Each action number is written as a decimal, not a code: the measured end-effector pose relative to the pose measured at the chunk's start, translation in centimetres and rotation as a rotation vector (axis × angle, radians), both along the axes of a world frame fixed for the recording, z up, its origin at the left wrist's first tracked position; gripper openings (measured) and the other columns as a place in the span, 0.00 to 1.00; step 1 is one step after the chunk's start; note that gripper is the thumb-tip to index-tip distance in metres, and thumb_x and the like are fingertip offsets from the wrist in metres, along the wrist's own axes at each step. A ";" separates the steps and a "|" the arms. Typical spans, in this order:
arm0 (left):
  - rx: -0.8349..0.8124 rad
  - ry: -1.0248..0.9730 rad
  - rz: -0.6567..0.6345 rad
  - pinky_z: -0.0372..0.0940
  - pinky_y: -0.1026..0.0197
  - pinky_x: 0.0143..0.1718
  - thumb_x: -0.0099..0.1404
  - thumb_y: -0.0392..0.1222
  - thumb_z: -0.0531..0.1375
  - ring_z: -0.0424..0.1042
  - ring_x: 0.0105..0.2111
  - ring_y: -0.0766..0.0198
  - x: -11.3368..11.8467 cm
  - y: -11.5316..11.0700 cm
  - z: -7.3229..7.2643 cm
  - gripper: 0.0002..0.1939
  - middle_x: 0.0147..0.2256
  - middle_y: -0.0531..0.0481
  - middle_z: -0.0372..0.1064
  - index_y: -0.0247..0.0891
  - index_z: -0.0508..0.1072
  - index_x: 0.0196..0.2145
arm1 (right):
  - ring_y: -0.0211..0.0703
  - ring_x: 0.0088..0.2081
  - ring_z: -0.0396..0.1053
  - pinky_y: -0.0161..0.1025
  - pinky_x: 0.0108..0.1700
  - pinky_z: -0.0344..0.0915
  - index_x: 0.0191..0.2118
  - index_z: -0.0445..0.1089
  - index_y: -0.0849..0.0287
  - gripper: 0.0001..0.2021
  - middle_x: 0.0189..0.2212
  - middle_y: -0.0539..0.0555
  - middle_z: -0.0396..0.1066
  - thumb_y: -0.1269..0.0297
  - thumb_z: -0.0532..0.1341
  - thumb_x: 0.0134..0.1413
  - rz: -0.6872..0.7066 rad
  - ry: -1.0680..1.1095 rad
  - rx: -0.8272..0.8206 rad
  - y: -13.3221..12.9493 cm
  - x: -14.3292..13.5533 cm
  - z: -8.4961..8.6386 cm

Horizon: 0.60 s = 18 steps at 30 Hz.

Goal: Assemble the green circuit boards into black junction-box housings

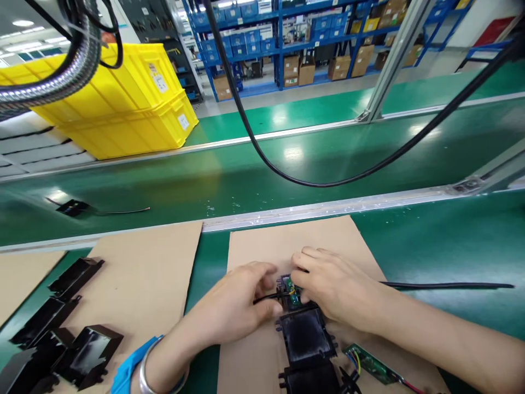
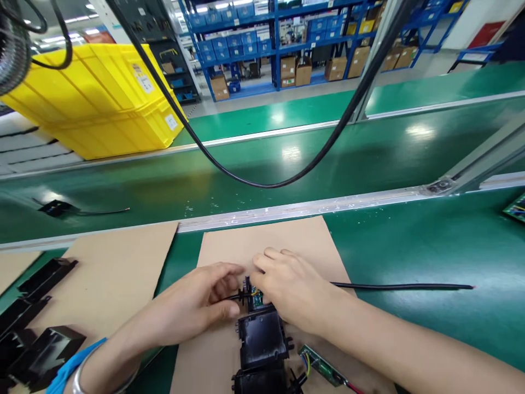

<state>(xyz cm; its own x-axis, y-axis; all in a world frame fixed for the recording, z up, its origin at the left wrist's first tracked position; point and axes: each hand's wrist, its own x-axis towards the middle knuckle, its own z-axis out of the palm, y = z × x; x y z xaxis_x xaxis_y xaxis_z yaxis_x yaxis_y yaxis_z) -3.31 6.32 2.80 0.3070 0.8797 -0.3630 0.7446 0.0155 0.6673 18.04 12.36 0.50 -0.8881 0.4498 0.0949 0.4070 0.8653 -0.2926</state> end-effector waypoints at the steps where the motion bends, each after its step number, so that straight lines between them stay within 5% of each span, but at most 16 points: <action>1: -0.047 0.002 0.010 0.62 0.63 0.34 0.63 0.43 0.60 0.69 0.33 0.63 -0.3 0.2 0.1 0.09 0.33 0.54 0.71 0.41 0.71 0.42 | 0.43 0.37 0.63 0.40 0.37 0.58 0.30 0.67 0.59 0.05 0.33 0.51 0.66 0.75 0.63 0.53 -0.002 0.009 -0.035 0.0 0.1 -0.1; 6: -0.165 -0.038 0.016 0.55 0.66 0.24 0.62 0.42 0.58 0.63 0.24 0.68 0.0 0.5 -0.2 0.08 0.23 0.57 0.65 0.38 0.68 0.27 | 0.43 0.38 0.63 0.39 0.36 0.58 0.28 0.67 0.60 0.06 0.33 0.51 0.65 0.72 0.64 0.53 -0.028 0.026 -0.131 0.2 0.1 -0.4; 12: 0.377 0.209 0.024 0.57 0.63 0.30 0.61 0.32 0.54 0.66 0.28 0.64 1.9 -1.2 -1.2 0.07 0.27 0.52 0.67 0.38 0.68 0.27 | 0.43 0.39 0.64 0.39 0.37 0.59 0.30 0.68 0.61 0.04 0.34 0.52 0.66 0.72 0.63 0.54 -0.041 0.049 -0.132 -0.1 0.0 -0.7; 18: 0.550 0.384 -0.096 0.60 0.62 0.27 0.62 0.29 0.52 0.67 0.26 0.62 1.8 -1.7 -2.1 0.09 0.25 0.51 0.66 0.39 0.66 0.26 | 0.44 0.41 0.61 0.41 0.41 0.57 0.38 0.70 0.57 0.04 0.38 0.52 0.67 0.71 0.58 0.60 0.065 0.119 0.006 -0.1 0.6 -1.6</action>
